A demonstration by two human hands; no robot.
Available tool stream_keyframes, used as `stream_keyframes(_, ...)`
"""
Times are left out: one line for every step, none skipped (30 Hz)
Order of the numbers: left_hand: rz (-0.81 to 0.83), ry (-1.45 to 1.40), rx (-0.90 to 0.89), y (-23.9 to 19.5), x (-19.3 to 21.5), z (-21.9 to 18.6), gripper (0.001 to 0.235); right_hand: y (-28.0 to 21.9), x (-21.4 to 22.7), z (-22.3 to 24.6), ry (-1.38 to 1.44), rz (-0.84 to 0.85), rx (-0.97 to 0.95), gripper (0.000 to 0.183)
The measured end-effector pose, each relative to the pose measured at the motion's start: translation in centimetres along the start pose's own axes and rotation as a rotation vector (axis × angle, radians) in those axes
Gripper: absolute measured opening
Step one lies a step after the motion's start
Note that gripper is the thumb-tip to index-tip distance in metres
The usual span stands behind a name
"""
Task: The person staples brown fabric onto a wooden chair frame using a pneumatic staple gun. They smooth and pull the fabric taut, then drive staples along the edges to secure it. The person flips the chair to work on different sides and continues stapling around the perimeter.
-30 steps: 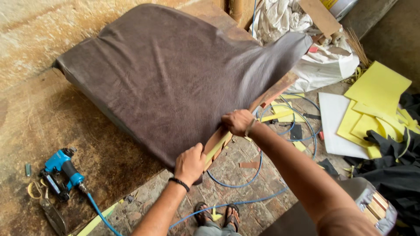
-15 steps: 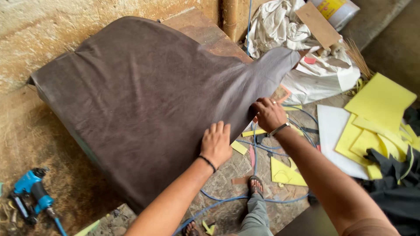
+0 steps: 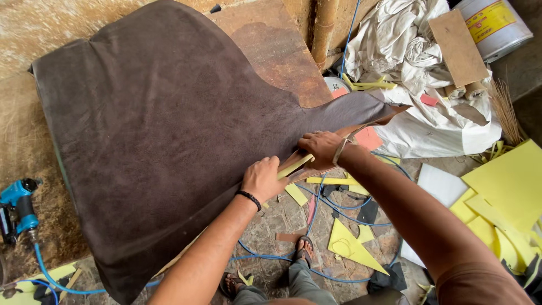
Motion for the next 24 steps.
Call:
stream_keyframes(0.013, 0.01, 0.001, -0.3, 0.1, -0.3, 0.035, -0.3, -0.1, 0.2, -0.006, 0.008, -0.01, 0.046)
stream_keyframes(0.026, 0.02, 0.003, -0.5, 0.1, -0.4, 0.034, -0.4, -0.2, 0.4, -0.012, 0.015, -0.02, 0.043)
stream_keyframes(0.025, 0.024, 0.0, -0.4, 0.1, -0.5, 0.032, -0.4, -0.4, 0.5, -0.03, 0.048, -0.047, 0.039)
stream_keyframes(0.024, 0.028, -0.003, -0.3, 0.1, -0.4, 0.03, -0.5, -0.7, 0.5, -0.047, 0.081, -0.073, 0.034)
stream_keyframes(0.025, 0.034, -0.003, -0.5, -0.1, -0.2, 0.028, -0.6, -1.3, 0.9, -0.062, 0.114, -0.098, 0.03)
stream_keyframes(0.003, 0.06, -0.014, -0.8, -0.5, 0.0, 0.025, -0.9, -1.7, 1.2, -0.077, 0.067, -0.107, 0.025)
stream_keyframes(-0.024, 0.087, -0.028, -0.8, -0.9, 0.1, 0.022, -1.2, -2.0, 1.3, -0.097, 0.018, -0.116, 0.022)
stream_keyframes(-0.05, 0.114, -0.042, -0.9, -1.4, 0.2, 0.02, -1.6, -2.3, 1.3, -0.117, -0.032, -0.125, 0.021)
stream_keyframes(-0.063, 0.123, -0.054, -1.0, -2.0, 0.4, 0.016, -2.1, -2.7, 1.4, -0.117, -0.093, -0.126, 0.018)
stream_keyframes(-0.076, 0.132, -0.065, -1.2, -2.5, 0.6, 0.013, -2.6, -2.9, 1.7, -0.118, -0.154, -0.127, 0.015)
stream_keyframes(-0.089, 0.141, -0.077, -1.4, -2.8, 0.7, 0.01, -3.1, -3.0, 1.9, -0.117, -0.214, -0.128, 0.012)
stream_keyframes(-0.077, 0.144, -0.077, -1.6, -3.0, 0.8, 0.011, -3.3, -3.0, 2.1, -0.081, -0.255, -0.136, 0.011)
stream_keyframes(-0.064, 0.146, -0.079, -1.7, -3.1, 0.9, 0.012, -3.6, -2.9, 2.4, -0.045, -0.295, -0.146, 0.01)
stream_keyframes(-0.051, 0.147, -0.081, -1.8, -3.1, 0.8, 0.014, -3.8, -2.7, 2.6, -0.009, -0.335, -0.155, 0.009)
stream_keyframes(-0.061, 0.128, -0.088, -2.0, -2.9, 0.7, 0.016, -4.0, -2.6, 3.0, -0.029, -0.378, -0.191, 0.01)
stream_keyframes(-0.07, 0.108, -0.094, -2.2, -2.7, 0.6, 0.018, -4.1, -2.6, 3.8, -0.049, -0.422, -0.226, 0.011)
stream_keyframes(-0.089, 0.084, -0.098, -2.2, -2.6, 0.2, 0.02, -4.3, -2.4, 3.9, -0.075, -0.465, -0.252, 0.012)
stream_keyframes(-0.09, 0.054, -0.099, -2.2, -2.5, -0.2, 0.019, -4.5, -2.4, 3.8, -0.049, -0.405, -0.297, 0.013)
stream_keyframes(-0.099, 0.035, -0.083, -2.7, -1.9, -0.4, 0.017, -4.1, -2.4, 4.0, -0.013, -0.352, -0.326, 0.014)
stream_keyframes(-0.108, 0.015, -0.068, -3.2, -1.3, -0.5, 0.015, -3.6, -2.3, 4.0, 0.022, -0.299, -0.355, 0.016)
stream_keyframes(-0.12, 0.003, -0.065, -4.1, -0.7, -0.2, 0.015, -3.0, -2.2, 4.3, 0.021, -0.307, -0.351, 0.016)
stream_keyframes(-0.132, -0.009, -0.063, -5.3, -0.2, 0.2, 0.018, -2.8, -2.2, 4.3, 0.021, -0.315, -0.348, 0.016)
stream_keyframes(-0.147, -0.025, -0.061, -6.3, 0.1, 0.3, 0.023, -2.9, -1.9, 3.9, 0.016, -0.321, -0.343, 0.016)
stream_keyframes(-0.189, -0.019, -0.025, -7.5, 0.7, 0.8, 0.027, -3.0, -1.6, 3.4, -0.008, -0.324, -0.32, 0.015)
Point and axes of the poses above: each hand's wrist, its own y-axis towards the middle knuckle, its own x-axis out of the back of the hand, z = x × y, the point moved 2 cm from there along y, towards the middle knuckle, and after that the axes turned 14 degrees about -y, right-handed, at the moved point
